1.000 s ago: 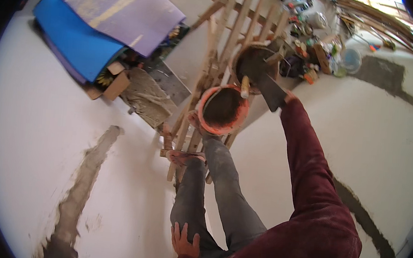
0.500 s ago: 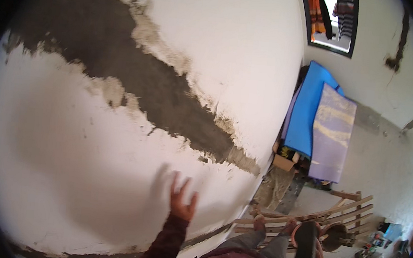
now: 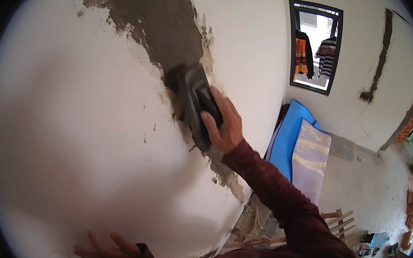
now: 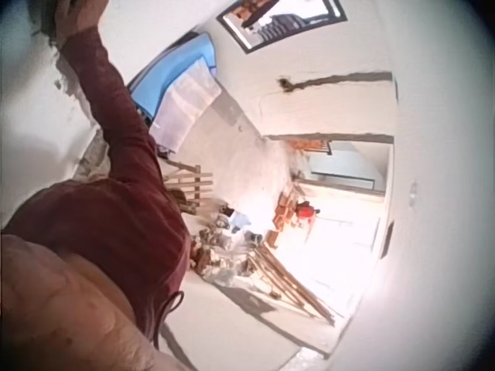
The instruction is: The person uses a float to smooth wet plaster along a horizontal patch on a wall, repeatedly reaching down to a bucket on a wooden stand to reload the tool with material.
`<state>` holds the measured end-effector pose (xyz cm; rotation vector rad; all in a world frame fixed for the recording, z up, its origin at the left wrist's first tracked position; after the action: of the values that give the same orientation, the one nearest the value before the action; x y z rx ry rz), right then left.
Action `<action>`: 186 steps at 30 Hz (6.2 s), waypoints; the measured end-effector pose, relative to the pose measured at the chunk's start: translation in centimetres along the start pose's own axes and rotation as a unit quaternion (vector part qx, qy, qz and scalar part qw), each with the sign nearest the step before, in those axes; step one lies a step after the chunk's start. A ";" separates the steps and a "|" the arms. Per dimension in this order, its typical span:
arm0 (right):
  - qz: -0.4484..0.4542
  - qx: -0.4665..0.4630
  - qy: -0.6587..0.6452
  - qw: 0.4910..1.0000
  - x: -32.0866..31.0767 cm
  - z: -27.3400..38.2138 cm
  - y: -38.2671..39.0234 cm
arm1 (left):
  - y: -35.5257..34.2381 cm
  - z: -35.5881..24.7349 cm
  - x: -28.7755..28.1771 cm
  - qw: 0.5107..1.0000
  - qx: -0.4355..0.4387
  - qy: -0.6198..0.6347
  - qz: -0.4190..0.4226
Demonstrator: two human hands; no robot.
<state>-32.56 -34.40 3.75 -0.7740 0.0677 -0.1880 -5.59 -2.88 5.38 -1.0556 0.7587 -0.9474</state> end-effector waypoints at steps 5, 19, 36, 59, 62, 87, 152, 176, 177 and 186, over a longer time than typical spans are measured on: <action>0.008 -0.066 0.071 0.995 3.7 1.0 -4.0 | 1.7 1.0 1.9 0.993 0.028 -0.110 0.016; -0.022 -0.097 0.067 0.993 3.4 1.9 -5.0 | 2.4 1.0 2.5 0.993 0.014 -0.091 0.069; 0.040 -0.099 0.048 0.993 2.4 1.0 -6.6 | 2.3 0.1 2.8 0.981 0.025 -0.166 0.093; 0.004 -0.050 0.057 0.997 0.8 -3.5 -4.5 | 2.0 -0.3 2.8 0.981 0.035 -0.168 0.089; -0.010 -0.009 0.038 0.999 1.0 -4.0 -4.9 | 2.1 -0.3 2.9 0.978 0.035 -0.178 0.102; 0.087 0.038 0.134 0.986 2.1 -5.4 -1.1 | 2.4 0.0 2.9 0.979 0.031 -0.173 0.099; 0.041 -0.008 0.063 0.997 1.6 -0.7 -9.4 | 1.8 -0.3 2.7 0.981 0.027 -0.166 0.096; 0.008 0.040 0.028 0.999 1.4 -2.7 -8.5 | 2.2 -0.3 2.7 0.978 0.017 -0.171 0.115; 0.073 0.071 -0.026 0.994 2.3 -2.2 -5.1 | 2.1 -0.4 2.8 0.977 0.028 -0.177 0.113; -0.039 -0.004 0.059 0.998 1.0 -0.6 -11.2 | 2.6 -0.2 2.9 0.981 0.038 -0.160 0.104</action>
<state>-33.25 -42.81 11.17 -0.7734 0.1493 -0.3072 -3.89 -5.13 2.65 -1.0090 0.5492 -0.6046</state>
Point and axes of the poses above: each hand's wrist, its own y-axis away from the middle knuckle, its own x-axis out of the palm, z = x × y, the point moved 6 cm from there along -y, towards the middle knuckle, and after that the axes turned 11 degrees about x, right-handed, at the moved point
